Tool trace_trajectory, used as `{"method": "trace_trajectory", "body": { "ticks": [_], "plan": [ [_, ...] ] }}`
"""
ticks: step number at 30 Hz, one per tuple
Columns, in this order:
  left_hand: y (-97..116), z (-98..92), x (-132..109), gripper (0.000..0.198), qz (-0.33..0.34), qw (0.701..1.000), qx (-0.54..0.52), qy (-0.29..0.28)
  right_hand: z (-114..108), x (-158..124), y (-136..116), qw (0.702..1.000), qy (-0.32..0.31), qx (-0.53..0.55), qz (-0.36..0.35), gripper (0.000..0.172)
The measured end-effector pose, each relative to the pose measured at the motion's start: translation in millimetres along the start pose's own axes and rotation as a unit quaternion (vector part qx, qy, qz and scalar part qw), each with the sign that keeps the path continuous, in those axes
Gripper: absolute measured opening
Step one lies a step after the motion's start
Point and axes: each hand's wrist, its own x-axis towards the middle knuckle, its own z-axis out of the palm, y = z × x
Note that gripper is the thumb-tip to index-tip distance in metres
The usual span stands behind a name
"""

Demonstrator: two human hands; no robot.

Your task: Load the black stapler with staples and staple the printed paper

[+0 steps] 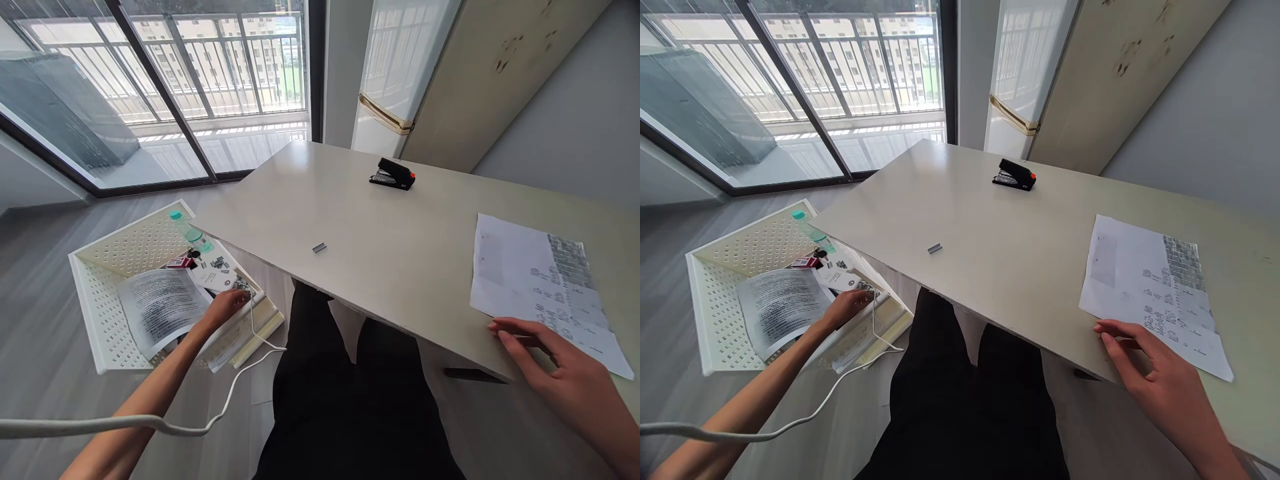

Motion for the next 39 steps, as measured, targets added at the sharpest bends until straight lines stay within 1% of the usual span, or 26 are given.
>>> {"method": "trace_trajectory", "body": {
  "ticks": [4, 7, 12, 18, 24, 30, 34, 39],
  "plan": [
    [0.2, 3.9, 2.1, 0.030, 0.000, 1.000, -0.011, 0.019, 1.0, -2.1, -2.3, 1.000, 0.012, -0.004, -0.003, 0.043],
    [-0.6, 5.6, 3.6, 0.031, -0.007, 0.999, -0.021, 0.025, 0.8, -1.7, -1.6, 1.000, 0.007, -0.012, -0.004, 0.044],
    [-3.2, 2.8, 2.1, 0.039, -0.031, 0.999, -0.034, 0.026, -0.4, 1.7, 4.2, 1.000, 0.003, -0.011, -0.001, 0.045],
    [-6.5, -11.1, -5.1, 0.052, -0.073, 0.996, -0.040, 0.041, -0.1, 0.1, 0.8, 1.000, 0.005, -0.015, -0.007, 0.044],
    [-8.1, -26.9, -15.2, 0.058, -0.125, 0.990, -0.049, 0.051, 1.7, 1.8, 2.1, 1.000, 0.004, -0.005, -0.015, 0.044],
    [-4.9, -31.1, -20.3, 0.061, -0.166, 0.982, -0.073, 0.056, 0.5, 5.0, 7.8, 1.000, -0.010, -0.016, -0.017, 0.050],
    [-2.5, -34.0, -24.4, 0.063, -0.199, 0.974, -0.091, 0.068, -0.2, 1.7, 1.1, 1.000, -0.012, -0.008, -0.001, 0.049],
    [-1.5, -50.8, -41.0, 0.063, -0.224, 0.965, -0.115, 0.081, 0.2, -4.6, -9.5, 1.000, 0.004, 0.006, 0.000, 0.043]
  ]
}}
